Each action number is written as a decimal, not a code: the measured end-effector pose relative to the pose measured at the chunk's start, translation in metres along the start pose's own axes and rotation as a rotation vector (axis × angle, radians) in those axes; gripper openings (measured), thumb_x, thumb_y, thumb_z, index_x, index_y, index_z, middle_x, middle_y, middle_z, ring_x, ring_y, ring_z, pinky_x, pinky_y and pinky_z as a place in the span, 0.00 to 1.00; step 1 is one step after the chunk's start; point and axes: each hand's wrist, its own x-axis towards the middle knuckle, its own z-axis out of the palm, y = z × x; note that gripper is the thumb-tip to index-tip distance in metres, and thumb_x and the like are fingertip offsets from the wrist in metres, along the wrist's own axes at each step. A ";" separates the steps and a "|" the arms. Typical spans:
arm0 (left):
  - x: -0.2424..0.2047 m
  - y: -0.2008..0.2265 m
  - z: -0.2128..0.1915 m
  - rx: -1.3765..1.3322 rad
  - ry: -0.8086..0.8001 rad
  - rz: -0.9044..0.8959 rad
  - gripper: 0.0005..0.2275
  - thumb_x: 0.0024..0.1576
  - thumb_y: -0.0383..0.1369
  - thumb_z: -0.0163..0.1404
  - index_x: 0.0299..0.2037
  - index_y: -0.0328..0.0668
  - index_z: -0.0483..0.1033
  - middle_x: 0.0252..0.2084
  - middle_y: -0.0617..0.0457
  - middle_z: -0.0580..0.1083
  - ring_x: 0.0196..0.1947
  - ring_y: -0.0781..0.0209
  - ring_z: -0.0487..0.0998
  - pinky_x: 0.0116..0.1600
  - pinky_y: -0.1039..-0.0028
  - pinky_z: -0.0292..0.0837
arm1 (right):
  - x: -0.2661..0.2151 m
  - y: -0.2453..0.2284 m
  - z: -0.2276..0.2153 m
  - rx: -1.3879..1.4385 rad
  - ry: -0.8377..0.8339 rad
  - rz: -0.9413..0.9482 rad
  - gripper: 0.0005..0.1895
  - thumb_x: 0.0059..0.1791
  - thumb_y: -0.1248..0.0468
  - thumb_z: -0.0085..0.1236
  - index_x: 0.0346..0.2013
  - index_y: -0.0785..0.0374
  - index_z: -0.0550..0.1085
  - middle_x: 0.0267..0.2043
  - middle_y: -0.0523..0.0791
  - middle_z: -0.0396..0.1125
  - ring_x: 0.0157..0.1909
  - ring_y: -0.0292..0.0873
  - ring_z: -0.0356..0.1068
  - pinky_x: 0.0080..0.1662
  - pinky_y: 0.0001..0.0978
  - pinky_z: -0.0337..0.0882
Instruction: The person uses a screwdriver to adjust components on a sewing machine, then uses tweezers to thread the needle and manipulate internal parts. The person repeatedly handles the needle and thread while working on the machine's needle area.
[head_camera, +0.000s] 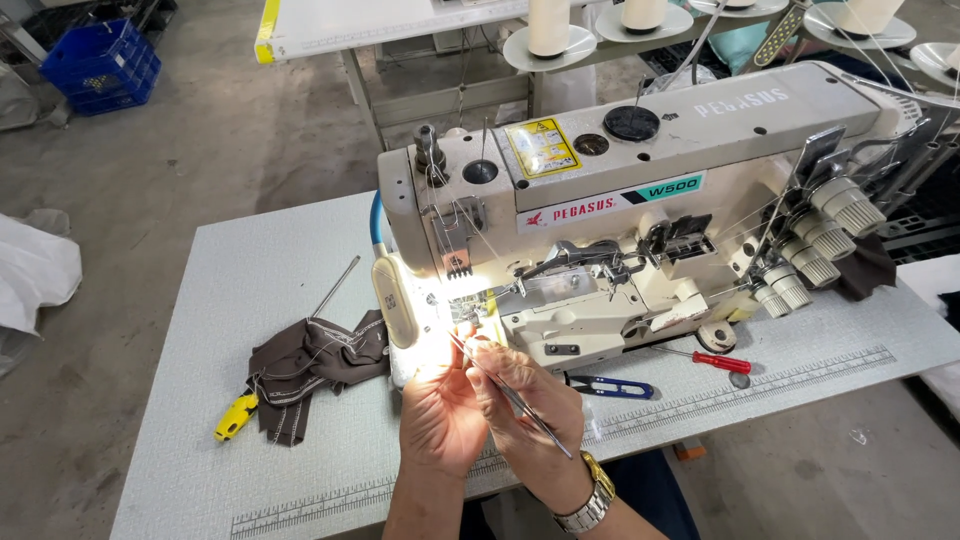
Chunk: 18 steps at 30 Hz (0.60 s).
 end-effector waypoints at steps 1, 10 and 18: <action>0.000 0.000 0.000 0.008 -0.002 -0.004 0.14 0.59 0.29 0.50 0.53 0.32 0.75 0.48 0.43 0.77 0.50 0.50 0.77 0.58 0.61 0.75 | 0.000 0.000 0.000 0.009 -0.002 0.001 0.14 0.49 0.74 0.62 0.49 0.72 0.76 0.51 0.55 0.75 0.52 0.49 0.80 0.59 0.36 0.81; -0.004 0.002 0.005 -0.054 0.025 -0.043 0.11 0.61 0.29 0.48 0.51 0.35 0.77 0.44 0.47 0.76 0.47 0.53 0.78 0.54 0.65 0.78 | -0.003 0.002 0.000 -0.007 -0.023 0.031 0.12 0.49 0.74 0.61 0.48 0.71 0.76 0.50 0.54 0.75 0.52 0.48 0.80 0.58 0.34 0.81; -0.008 0.000 0.010 -0.064 0.009 -0.006 0.13 0.60 0.27 0.47 0.54 0.35 0.75 0.48 0.45 0.76 0.52 0.49 0.76 0.61 0.57 0.73 | 0.000 0.000 0.001 -0.076 -0.030 0.023 0.10 0.49 0.73 0.62 0.45 0.71 0.76 0.47 0.53 0.76 0.49 0.46 0.80 0.56 0.33 0.81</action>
